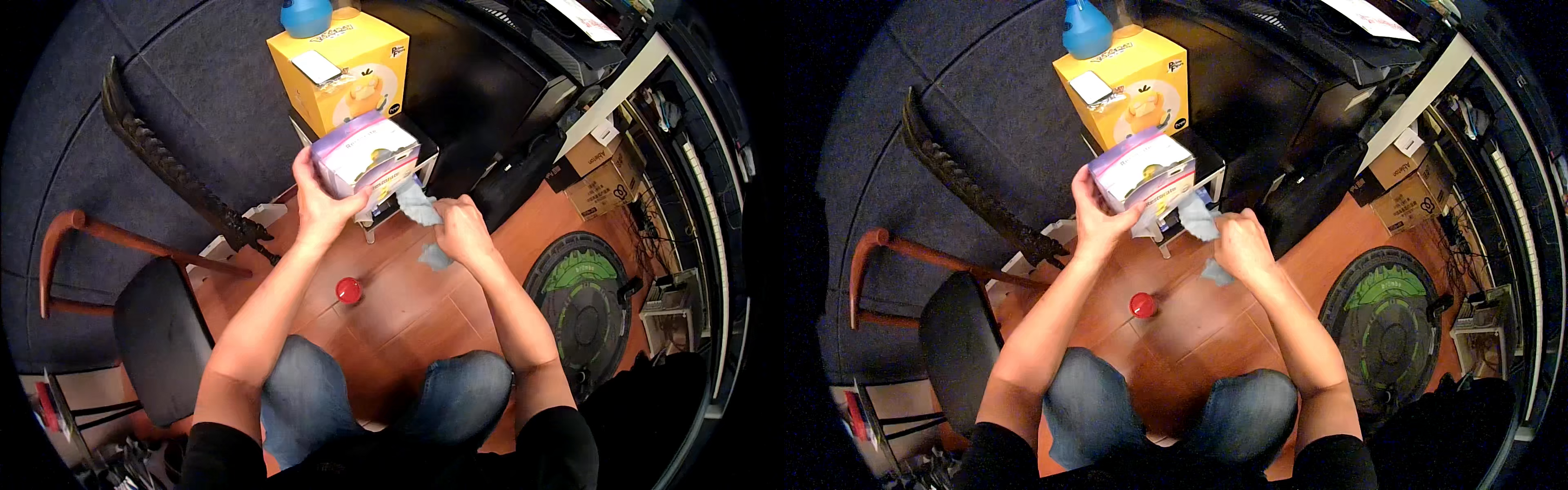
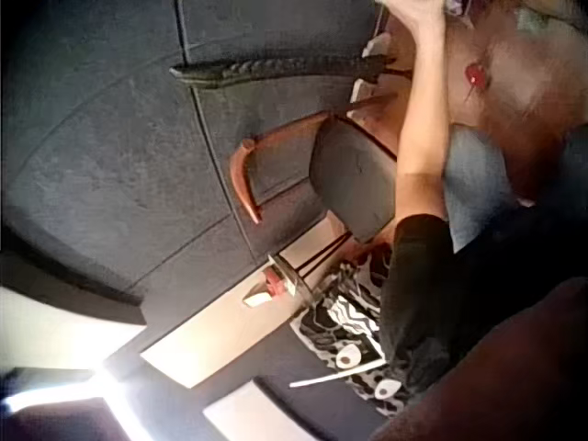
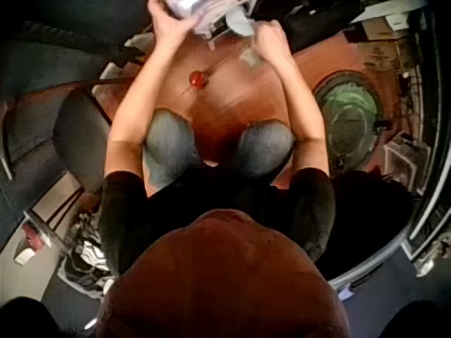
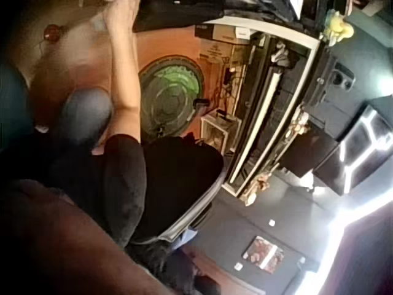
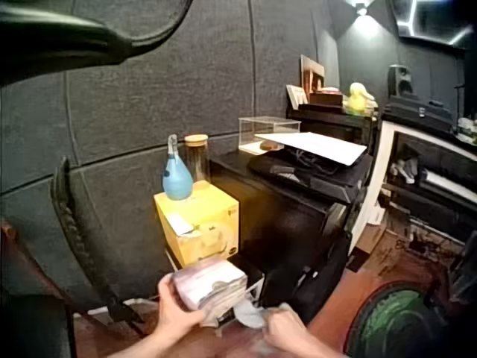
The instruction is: The person wipes the surface and handle of a wooden door using a cloth and then rinses the cloth in a bucket.
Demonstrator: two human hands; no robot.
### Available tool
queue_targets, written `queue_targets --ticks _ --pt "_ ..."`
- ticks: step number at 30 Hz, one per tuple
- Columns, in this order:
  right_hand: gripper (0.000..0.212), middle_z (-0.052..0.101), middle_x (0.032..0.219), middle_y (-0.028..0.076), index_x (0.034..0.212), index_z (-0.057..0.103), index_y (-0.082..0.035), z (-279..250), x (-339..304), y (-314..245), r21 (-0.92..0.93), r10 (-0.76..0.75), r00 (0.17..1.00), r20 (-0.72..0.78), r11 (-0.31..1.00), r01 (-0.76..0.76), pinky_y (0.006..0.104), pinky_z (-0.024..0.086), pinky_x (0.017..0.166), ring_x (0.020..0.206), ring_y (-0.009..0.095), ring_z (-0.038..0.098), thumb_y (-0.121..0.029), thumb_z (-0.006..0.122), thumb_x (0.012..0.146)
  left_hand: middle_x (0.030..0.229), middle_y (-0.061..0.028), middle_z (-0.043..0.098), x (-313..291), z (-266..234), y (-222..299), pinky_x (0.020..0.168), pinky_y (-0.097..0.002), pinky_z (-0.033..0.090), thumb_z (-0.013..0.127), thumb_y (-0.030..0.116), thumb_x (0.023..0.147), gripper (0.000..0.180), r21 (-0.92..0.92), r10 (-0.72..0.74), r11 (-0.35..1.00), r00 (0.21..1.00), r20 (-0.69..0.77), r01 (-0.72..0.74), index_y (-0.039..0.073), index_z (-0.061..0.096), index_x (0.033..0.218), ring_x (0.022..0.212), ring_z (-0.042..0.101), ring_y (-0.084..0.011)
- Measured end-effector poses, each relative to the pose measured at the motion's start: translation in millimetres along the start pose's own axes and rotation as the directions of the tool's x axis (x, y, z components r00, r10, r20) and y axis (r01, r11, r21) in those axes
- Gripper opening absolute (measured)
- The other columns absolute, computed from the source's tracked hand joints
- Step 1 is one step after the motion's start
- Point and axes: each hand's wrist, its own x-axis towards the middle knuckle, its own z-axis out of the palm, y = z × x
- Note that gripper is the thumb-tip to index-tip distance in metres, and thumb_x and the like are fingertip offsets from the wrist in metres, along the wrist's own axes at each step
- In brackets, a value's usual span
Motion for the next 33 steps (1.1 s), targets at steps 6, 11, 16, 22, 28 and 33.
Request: queue_targets --ticks 6,11,16,22,28,33 --pt "0.031 0.074 0.104 0.011 0.109 0.071 0.004 58 -22 25 0.652 0.173 0.957 0.232 0.703 -0.285 0.0329 0.055 0.080 0.086 0.020 0.069 0.002 0.056 0.082 0.137 -0.0219 0.047 18 61 -8 0.111 -0.0393 0.038 0.091 0.024 0.060 0.108 0.203 0.034 0.979 0.990 -0.133 -0.006 -0.004 0.027 0.143 0.129 0.047 -0.0293" --pt "0.020 0.069 0.094 0.009 0.109 0.062 -0.001 150 34 -42 0.904 0.479 0.770 0.422 -0.282 -0.320 0.0373 0.057 0.065 0.080 0.021 0.067 -0.003 0.052 0.092 0.138 -0.0222 0.047 23 56 -23 0.111 -0.0408 0.038 0.090 0.025 0.059 0.109 0.193 0.051 0.981 0.986 -0.157 -0.020 -0.002 0.029 0.145 0.129 0.048 -0.0310" --pt "0.033 0.066 0.102 0.014 0.121 0.051 -0.002 128 27 -61 0.818 0.392 0.749 0.534 -0.464 -0.341 0.0462 0.062 0.066 0.083 0.028 0.069 -0.001 0.048 0.088 0.138 -0.0202 0.046 15 61 -24 0.112 -0.0404 0.037 0.090 0.024 0.059 0.111 0.170 0.052 0.985 0.987 -0.154 -0.026 -0.002 0.027 0.146 0.129 0.047 -0.0294" --pt "0.028 0.068 0.095 0.012 0.118 0.055 -0.006 95 23 -89 0.703 0.303 0.731 0.611 -0.633 -0.325 0.0470 0.058 0.053 0.072 0.027 0.069 -0.003 0.047 0.092 0.136 -0.0199 0.046 23 44 -26 0.112 -0.0408 0.036 0.090 0.020 0.059 0.107 -0.084 0.001 0.996 0.995 -0.101 -0.009 -0.001 0.029 0.145 0.129 0.046 -0.0293" --pt "0.027 0.069 0.089 0.013 0.111 0.058 0.001 68 19 -81 0.762 0.311 0.810 0.497 -0.603 -0.236 0.0437 0.059 0.056 0.068 0.028 0.070 -0.001 0.044 0.088 0.141 -0.0184 0.045 4 15 0 0.114 -0.0404 0.035 0.084 0.010 0.067 0.102 -0.246 -0.083 0.964 0.992 0.094 0.104 -0.001 0.023 0.148 0.132 0.045 -0.0272" --pt "0.024 0.070 0.095 0.011 0.114 0.059 0.000 64 22 -87 0.803 0.391 0.808 0.441 -0.574 -0.160 0.0419 0.060 0.059 0.074 0.025 0.071 -0.006 0.056 0.092 0.142 -0.0168 0.044 -2 3 10 0.115 -0.0422 0.036 0.082 0.007 0.071 0.099 -0.313 -0.070 0.944 0.991 0.118 0.104 0.002 0.023 0.150 0.133 0.046 -0.0283"
